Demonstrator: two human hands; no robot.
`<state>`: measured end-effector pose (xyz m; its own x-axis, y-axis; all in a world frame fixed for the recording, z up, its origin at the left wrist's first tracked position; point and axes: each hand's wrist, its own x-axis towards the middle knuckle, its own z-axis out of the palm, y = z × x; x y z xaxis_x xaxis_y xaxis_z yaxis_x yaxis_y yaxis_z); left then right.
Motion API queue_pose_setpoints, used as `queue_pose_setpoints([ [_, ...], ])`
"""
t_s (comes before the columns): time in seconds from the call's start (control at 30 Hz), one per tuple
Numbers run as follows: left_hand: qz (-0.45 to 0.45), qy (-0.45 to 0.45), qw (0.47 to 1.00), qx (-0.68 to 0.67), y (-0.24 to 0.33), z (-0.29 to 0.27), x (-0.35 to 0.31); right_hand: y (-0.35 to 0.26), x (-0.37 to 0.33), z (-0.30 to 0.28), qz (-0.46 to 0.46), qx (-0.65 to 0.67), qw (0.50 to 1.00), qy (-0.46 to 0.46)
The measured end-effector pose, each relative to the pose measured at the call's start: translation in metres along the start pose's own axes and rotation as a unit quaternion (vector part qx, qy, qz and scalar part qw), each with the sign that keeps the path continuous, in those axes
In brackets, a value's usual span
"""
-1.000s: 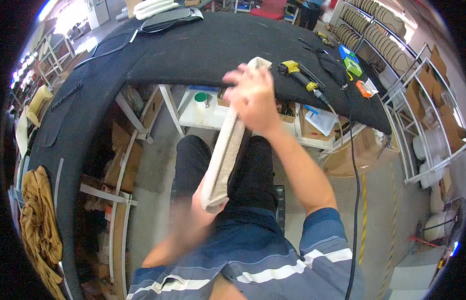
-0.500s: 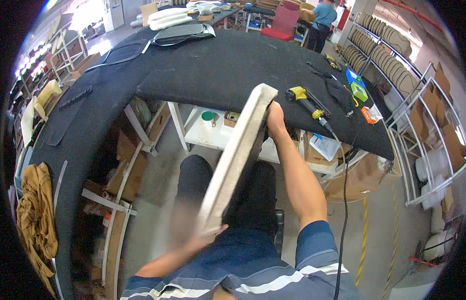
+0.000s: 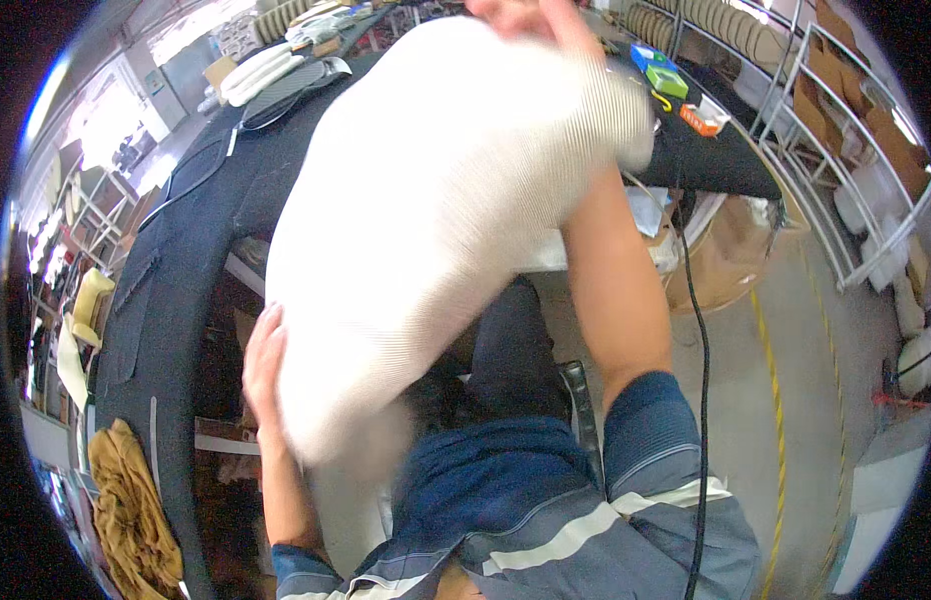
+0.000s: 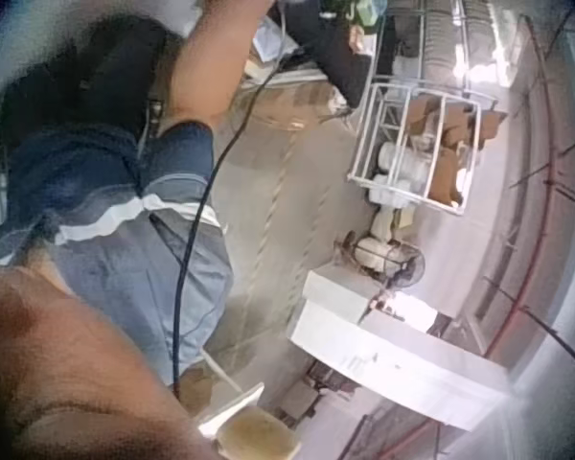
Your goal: Upholstering a chair seat by wrapping fabric over a cushion and securing it with a pneumatic stapler.
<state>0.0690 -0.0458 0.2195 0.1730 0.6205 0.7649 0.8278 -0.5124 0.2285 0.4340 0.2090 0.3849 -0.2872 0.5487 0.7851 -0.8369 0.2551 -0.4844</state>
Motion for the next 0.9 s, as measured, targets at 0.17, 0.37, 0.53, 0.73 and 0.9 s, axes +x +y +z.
queue_pose_setpoints([
  [0.17,-0.028,-0.045,0.993,0.110,-0.029,0.052,-0.019,0.047,-0.137,-0.037,0.149,-0.084,0.950,0.262],
  [0.37,-0.067,-0.122,0.978,0.154,-0.073,0.066,-0.033,0.077,-0.290,-0.086,0.359,-0.106,0.879,0.295],
  [0.53,-0.262,-0.246,0.932,0.056,-0.112,0.089,-0.044,0.115,-0.329,-0.069,0.401,-0.222,0.793,0.402],
  [0.73,-0.297,-0.013,0.954,0.031,-0.109,0.101,-0.033,0.124,-0.347,-0.061,0.365,-0.197,0.812,0.409],
  [0.9,-0.233,-0.131,0.919,0.289,-0.029,0.160,-0.048,0.124,-0.356,-0.061,0.381,-0.231,0.795,0.412],
])
